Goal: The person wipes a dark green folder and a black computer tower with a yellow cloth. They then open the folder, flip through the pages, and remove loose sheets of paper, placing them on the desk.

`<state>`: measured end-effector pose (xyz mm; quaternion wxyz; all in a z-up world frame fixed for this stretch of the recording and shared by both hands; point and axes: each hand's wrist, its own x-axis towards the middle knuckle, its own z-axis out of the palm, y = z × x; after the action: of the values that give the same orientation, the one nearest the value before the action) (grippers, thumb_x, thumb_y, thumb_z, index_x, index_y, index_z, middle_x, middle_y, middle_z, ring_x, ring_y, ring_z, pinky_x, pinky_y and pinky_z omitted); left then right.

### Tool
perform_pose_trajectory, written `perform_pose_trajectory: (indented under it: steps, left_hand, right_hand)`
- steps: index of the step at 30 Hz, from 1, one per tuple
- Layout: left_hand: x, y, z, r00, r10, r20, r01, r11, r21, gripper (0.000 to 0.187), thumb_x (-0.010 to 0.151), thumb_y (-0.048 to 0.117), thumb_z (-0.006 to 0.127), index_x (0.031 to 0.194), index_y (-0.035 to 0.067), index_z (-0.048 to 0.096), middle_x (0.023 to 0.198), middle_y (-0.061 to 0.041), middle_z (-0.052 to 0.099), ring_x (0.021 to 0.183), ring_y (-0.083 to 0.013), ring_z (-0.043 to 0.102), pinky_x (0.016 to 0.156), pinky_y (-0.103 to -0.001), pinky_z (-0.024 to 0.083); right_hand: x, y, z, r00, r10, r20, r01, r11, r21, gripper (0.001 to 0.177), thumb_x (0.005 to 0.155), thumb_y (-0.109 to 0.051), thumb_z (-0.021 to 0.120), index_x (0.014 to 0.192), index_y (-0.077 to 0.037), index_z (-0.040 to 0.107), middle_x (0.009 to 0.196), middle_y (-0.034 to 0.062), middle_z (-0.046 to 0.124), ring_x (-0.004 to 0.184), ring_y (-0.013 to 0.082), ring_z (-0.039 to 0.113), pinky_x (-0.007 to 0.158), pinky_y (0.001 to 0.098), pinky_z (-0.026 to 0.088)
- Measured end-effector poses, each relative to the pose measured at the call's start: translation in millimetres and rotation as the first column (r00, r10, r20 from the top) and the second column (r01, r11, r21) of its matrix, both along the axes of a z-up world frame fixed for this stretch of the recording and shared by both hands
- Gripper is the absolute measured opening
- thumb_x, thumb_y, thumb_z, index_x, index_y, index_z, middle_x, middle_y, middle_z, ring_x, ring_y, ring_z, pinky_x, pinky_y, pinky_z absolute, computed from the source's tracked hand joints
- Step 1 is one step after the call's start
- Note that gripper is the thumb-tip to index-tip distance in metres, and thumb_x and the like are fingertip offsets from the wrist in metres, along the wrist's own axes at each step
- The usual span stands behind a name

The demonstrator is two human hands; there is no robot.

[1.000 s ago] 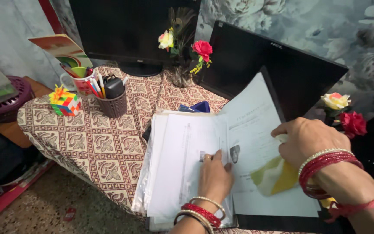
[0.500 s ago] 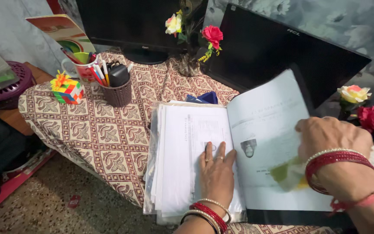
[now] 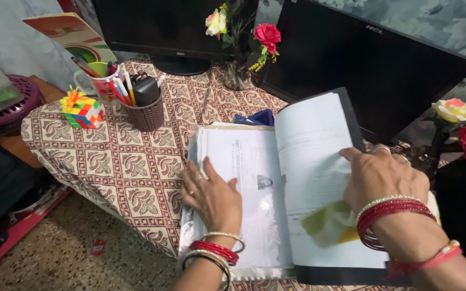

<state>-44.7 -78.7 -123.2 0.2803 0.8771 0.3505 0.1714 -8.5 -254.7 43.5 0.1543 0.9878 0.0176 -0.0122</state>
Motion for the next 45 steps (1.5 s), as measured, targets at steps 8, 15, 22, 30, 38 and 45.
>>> perform_pose_trajectory:
  steps: [8, 15, 22, 30, 38, 45]
  left_hand:
    - [9, 23, 2, 0.989, 0.087, -0.118, -0.121, 0.94, -0.32, 0.106, 0.071, 0.029, 0.091, 0.154, 0.011, 0.029, 0.157, -0.021, 0.036, 0.144, -0.0354, 0.041, 0.118, -0.059, 0.027]
    - [15, 64, -35, 0.994, 0.107, -0.01, -0.099, 0.867, -0.488, 0.097, 0.062, 0.029, 0.097, 0.144, 0.008, 0.049, 0.129, -0.012, 0.069, 0.122, -0.0296, 0.063, 0.103, -0.043, 0.05]
    - [25, 102, -84, 0.988, 0.053, 0.145, 0.038, 0.825, -0.564, 0.052, 0.083, 0.035, 0.076, 0.129, 0.014, 0.069, 0.12, -0.012, 0.076, 0.107, -0.0254, 0.074, 0.092, -0.036, 0.056]
    - [10, 98, -60, 0.999, -0.026, 0.047, 0.05, 0.768, -0.638, 0.05, 0.093, 0.044, 0.072, 0.129, 0.01, 0.065, 0.121, -0.015, 0.073, 0.112, -0.0286, 0.069, 0.098, -0.038, 0.05]
    - [6, 85, -77, 0.997, 0.013, 0.082, 0.051, 0.689, -0.723, 0.067, 0.076, 0.005, 0.069, 0.138, 0.029, 0.061, 0.125, -0.004, 0.075, 0.111, -0.0207, 0.073, 0.096, -0.035, 0.056]
    - [19, 90, -101, 0.989, 0.083, 0.119, 0.046, 0.595, -0.802, 0.052, 0.08, 0.001, 0.073, 0.129, 0.016, 0.061, 0.11, -0.007, 0.078, 0.102, -0.0199, 0.072, 0.092, -0.033, 0.054]
  right_hand:
    - [-5, 60, 9, 0.949, 0.076, -0.305, 0.045, 0.927, 0.373, 0.06, 0.088, -0.022, 0.07, 0.144, -0.042, 0.058, 0.105, 0.0134, 0.078, 0.085, 0.0258, 0.079, 0.08, 0.0391, 0.062]
    - [-6, 86, -18, 0.929, 0.313, -0.197, -0.098, 0.723, 0.684, 0.061, 0.082, -0.02, 0.073, 0.138, -0.042, 0.061, 0.095, 0.0115, 0.08, 0.079, 0.0232, 0.079, 0.08, 0.0346, 0.062]
    - [6, 88, -54, 0.899, 0.308, -0.313, 0.231, 0.274, 0.934, 0.046, 0.085, -0.038, 0.073, 0.128, -0.023, 0.073, 0.105, 0.0079, 0.081, 0.096, 0.0169, 0.075, 0.086, 0.0321, 0.059]
    - [41, 44, -83, 0.981, -0.036, -0.19, 0.184, -0.123, 0.975, 0.035, 0.092, -0.033, 0.067, 0.113, -0.008, 0.078, 0.108, 0.0072, 0.08, 0.096, 0.0162, 0.075, 0.084, 0.0306, 0.059]
    - [-35, 73, -196, 0.736, 0.602, 0.309, -0.62, 0.416, 0.665, 0.055, 0.087, -0.02, 0.068, 0.14, -0.009, 0.061, 0.142, 0.0142, 0.06, 0.138, 0.0303, 0.051, 0.114, 0.0464, 0.034]
    - [-12, 109, -214, 0.616, 0.733, 0.288, -0.775, 0.499, 0.388, 0.075, 0.082, -0.029, 0.063, 0.149, -0.008, 0.04, 0.156, 0.011, 0.038, 0.147, 0.0296, 0.032, 0.116, 0.0519, 0.015]
